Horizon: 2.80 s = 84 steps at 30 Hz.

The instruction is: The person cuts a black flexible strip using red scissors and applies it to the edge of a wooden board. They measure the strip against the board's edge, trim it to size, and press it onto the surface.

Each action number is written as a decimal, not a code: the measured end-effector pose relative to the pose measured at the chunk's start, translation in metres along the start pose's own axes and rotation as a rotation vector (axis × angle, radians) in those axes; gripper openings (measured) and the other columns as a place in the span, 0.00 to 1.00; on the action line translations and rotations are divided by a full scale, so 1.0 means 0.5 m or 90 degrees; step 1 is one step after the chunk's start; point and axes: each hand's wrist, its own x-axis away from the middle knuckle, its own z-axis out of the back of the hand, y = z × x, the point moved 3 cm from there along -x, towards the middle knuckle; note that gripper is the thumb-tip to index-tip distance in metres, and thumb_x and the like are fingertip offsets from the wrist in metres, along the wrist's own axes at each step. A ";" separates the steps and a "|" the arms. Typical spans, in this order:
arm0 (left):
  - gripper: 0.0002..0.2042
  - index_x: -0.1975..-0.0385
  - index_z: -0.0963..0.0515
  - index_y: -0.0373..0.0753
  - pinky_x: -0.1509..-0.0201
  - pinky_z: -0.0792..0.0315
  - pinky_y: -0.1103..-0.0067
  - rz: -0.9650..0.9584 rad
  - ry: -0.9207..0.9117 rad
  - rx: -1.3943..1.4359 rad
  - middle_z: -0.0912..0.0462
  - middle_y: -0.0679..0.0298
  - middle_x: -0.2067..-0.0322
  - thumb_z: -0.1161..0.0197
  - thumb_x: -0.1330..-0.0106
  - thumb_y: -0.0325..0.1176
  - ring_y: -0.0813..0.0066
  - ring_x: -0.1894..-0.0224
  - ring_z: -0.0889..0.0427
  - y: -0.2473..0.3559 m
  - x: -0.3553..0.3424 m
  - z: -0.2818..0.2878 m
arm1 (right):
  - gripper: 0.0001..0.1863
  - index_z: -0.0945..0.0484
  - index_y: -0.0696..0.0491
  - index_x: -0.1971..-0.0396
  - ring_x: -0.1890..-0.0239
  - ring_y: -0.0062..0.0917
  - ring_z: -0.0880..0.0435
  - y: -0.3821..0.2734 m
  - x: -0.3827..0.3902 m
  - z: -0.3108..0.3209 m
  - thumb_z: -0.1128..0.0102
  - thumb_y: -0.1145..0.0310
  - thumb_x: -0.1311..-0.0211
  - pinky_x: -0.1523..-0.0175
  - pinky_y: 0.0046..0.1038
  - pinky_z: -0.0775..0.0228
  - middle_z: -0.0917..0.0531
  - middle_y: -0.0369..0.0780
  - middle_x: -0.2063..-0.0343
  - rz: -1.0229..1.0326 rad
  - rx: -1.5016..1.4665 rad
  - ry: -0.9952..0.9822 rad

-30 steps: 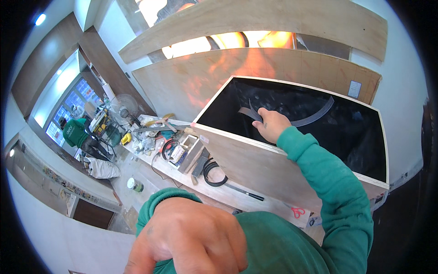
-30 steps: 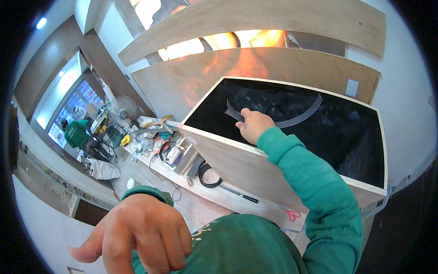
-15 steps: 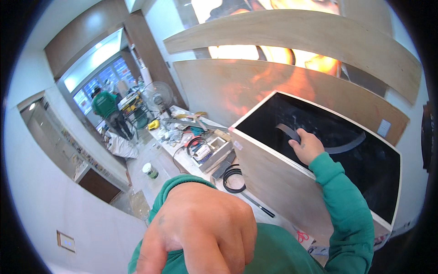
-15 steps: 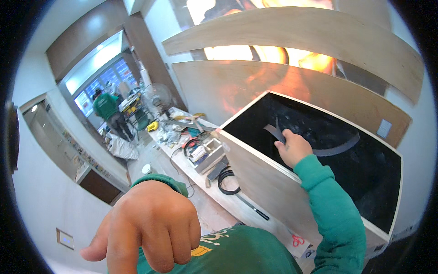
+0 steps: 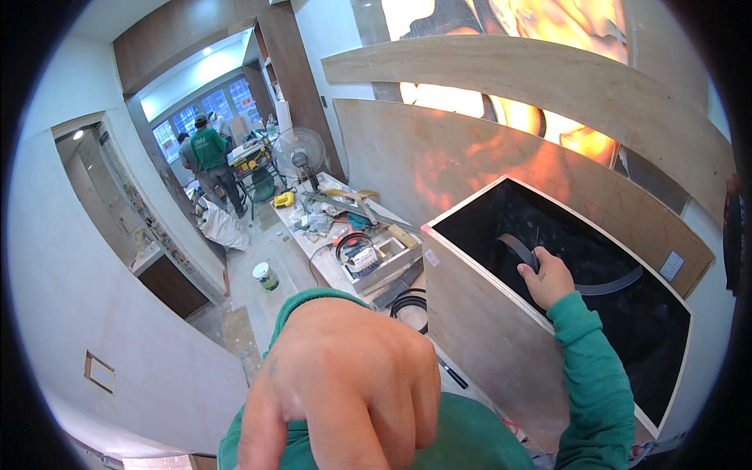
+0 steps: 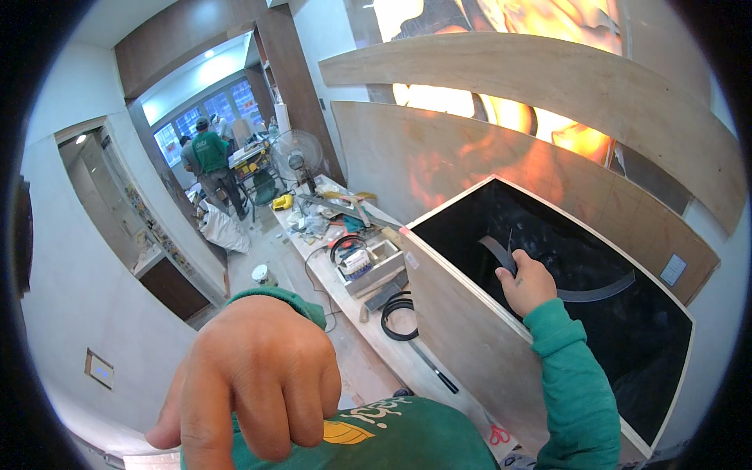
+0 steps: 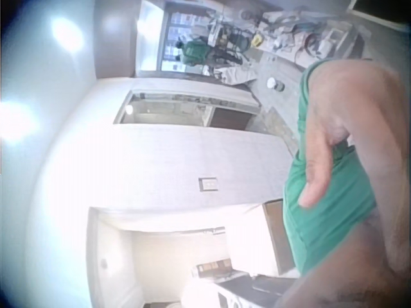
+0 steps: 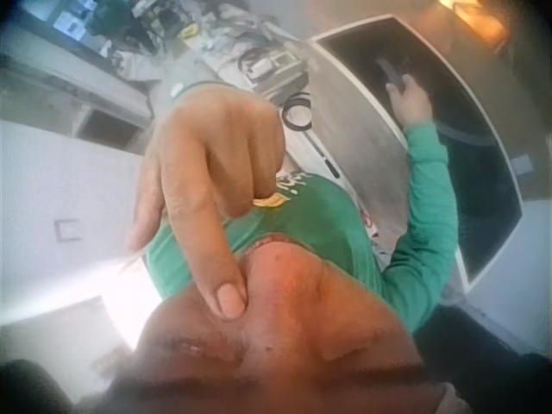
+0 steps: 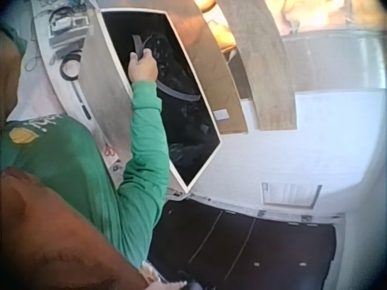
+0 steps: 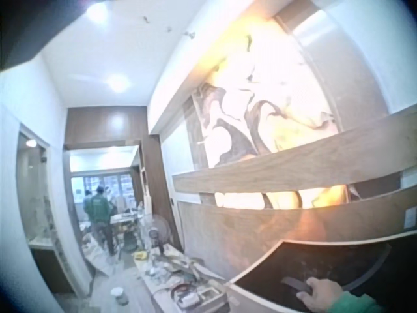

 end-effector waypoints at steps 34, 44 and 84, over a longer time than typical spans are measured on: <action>0.21 0.56 0.17 0.31 0.92 0.51 0.86 -0.111 -0.029 -0.163 0.25 0.66 0.85 0.44 0.26 0.46 0.86 0.92 0.38 -0.001 0.005 0.011 | 0.17 0.25 0.58 0.64 0.63 0.52 0.18 0.012 -0.006 -0.009 0.36 0.58 0.39 0.58 0.46 0.28 0.18 0.55 0.71 0.006 -0.033 -0.008; 0.20 0.58 0.17 0.30 0.92 0.48 0.86 -0.054 0.005 -0.169 0.26 0.66 0.84 0.44 0.26 0.45 0.86 0.90 0.36 0.015 0.020 0.003 | 0.17 0.25 0.59 0.65 0.63 0.52 0.18 0.013 -0.007 -0.014 0.37 0.58 0.39 0.58 0.44 0.28 0.18 0.55 0.71 0.040 -0.044 0.025; 0.13 0.59 0.19 0.32 0.62 0.26 0.75 0.464 0.050 -0.162 0.20 0.56 0.63 0.34 0.35 0.35 0.64 0.62 0.18 -0.004 0.157 0.079 | 0.17 0.22 0.60 0.62 0.65 0.48 0.17 0.015 -0.006 -0.012 0.36 0.60 0.40 0.57 0.39 0.27 0.17 0.54 0.71 0.017 -0.075 0.007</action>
